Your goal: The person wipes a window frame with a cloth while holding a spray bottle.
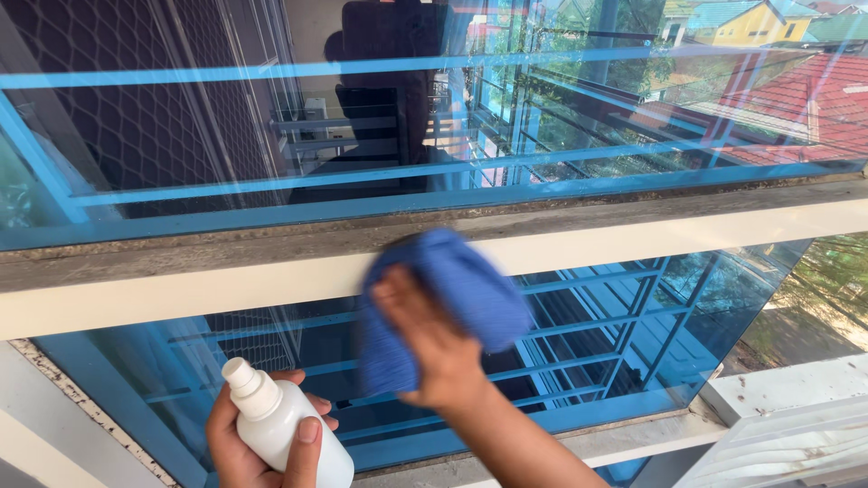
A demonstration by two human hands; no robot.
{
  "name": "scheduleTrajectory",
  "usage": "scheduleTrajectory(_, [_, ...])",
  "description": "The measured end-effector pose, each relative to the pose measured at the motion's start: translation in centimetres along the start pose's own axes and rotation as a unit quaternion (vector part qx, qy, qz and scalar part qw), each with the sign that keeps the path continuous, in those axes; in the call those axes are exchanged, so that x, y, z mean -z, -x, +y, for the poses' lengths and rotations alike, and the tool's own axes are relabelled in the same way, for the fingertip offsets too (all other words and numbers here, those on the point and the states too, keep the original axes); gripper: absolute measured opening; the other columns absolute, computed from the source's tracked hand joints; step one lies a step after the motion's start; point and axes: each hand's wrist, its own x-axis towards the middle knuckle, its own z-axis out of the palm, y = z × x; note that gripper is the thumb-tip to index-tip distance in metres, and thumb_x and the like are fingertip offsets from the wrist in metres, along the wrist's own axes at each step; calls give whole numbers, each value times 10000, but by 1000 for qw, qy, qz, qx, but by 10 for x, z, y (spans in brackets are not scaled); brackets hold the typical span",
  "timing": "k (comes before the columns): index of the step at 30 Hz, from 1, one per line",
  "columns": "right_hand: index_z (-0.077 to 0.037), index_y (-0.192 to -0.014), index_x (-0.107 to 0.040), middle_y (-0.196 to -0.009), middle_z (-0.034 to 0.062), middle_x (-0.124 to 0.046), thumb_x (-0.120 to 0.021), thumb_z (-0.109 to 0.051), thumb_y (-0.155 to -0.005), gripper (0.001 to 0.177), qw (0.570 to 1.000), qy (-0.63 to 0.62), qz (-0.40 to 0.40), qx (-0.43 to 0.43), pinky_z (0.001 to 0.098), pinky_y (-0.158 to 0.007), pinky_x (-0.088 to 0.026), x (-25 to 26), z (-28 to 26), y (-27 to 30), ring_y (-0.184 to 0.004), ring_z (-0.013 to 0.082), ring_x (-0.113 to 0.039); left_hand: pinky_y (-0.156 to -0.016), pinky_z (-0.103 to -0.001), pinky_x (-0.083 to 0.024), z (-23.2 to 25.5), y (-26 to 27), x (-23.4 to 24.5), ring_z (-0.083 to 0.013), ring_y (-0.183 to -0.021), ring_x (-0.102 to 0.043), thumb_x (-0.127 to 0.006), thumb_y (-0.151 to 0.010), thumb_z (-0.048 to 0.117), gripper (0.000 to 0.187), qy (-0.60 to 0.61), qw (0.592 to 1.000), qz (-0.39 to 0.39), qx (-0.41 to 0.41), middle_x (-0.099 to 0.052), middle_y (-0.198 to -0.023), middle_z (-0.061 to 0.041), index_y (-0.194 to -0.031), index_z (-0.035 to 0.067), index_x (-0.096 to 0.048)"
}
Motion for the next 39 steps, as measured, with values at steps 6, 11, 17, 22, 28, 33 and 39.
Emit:
scheduleTrajectory(6, [-149,-1402,-686,-1488,61,-652,-704,-495,-949,570,996,65,-35,50,429,-1265,-425,11,-23,-26,-1431,229,-606,-662,-445,-701,6,-10,8,-230,-826,-731,-699,-789,126,824,-31,999,-19,0,-603,-1115,-224,-1479,6,-264])
scheduleTrajectory(11, [-145,-1364,-695,-1428,61,-666,-678,-533,-909,598,990,119,-41,65,462,-1207,-409,37,-8,-19,-1357,237,-627,-683,-428,-683,12,1,-8,-220,-845,-710,-678,-845,119,768,-16,1000,-9,-18,-607,-1155,-226,-1472,-13,-255])
scheduleTrajectory(17, [-55,-1352,-668,-1382,194,-668,-614,-539,-944,636,993,120,14,17,488,-1196,-441,69,33,2,-1262,344,-691,-685,-417,-673,17,1,-25,-217,-850,-706,-670,-848,116,763,-17,1000,-12,-10,-610,-1163,-221,-1472,-12,-253])
scheduleTrajectory(22, [-19,-1322,-670,-1363,231,-655,-597,-451,-926,591,981,185,64,5,536,-1215,-406,109,73,20,-1250,393,-671,-691,-404,-680,20,1,-42,-208,-864,-715,-667,-851,124,761,-25,999,-29,-12,-612,-1161,-210,-1474,-5,-250])
scheduleTrajectory(28, [-6,-1342,-656,-1420,251,-626,-583,-328,-997,477,955,263,137,-31,520,-1253,-366,154,114,45,-1390,485,-568,-664,-404,-668,24,6,-67,-212,-852,-713,-684,-839,121,759,-12,1000,-27,9,-620,-1154,-210,-1470,0,-279])
scheduleTrajectory(33, [40,-1460,-582,-1531,311,-525,-508,-227,-1023,517,946,253,189,-68,528,-1281,-335,194,138,52,-1498,548,-423,-663,-401,-680,20,9,-75,-207,-840,-719,-683,-839,138,760,-24,999,-38,5,-623,-1130,-202,-1463,-13,-275])
scheduleTrajectory(39, [56,-1499,-523,-1589,271,-479,-414,-159,-909,637,935,238,241,-101,533,-1312,-235,213,138,46,-1563,491,-337,-661,-403,-681,13,9,-69,-208,-826,-721,-671,-856,132,727,-25,998,-55,-5,-623,-1133,-205,-1445,-20,-274])
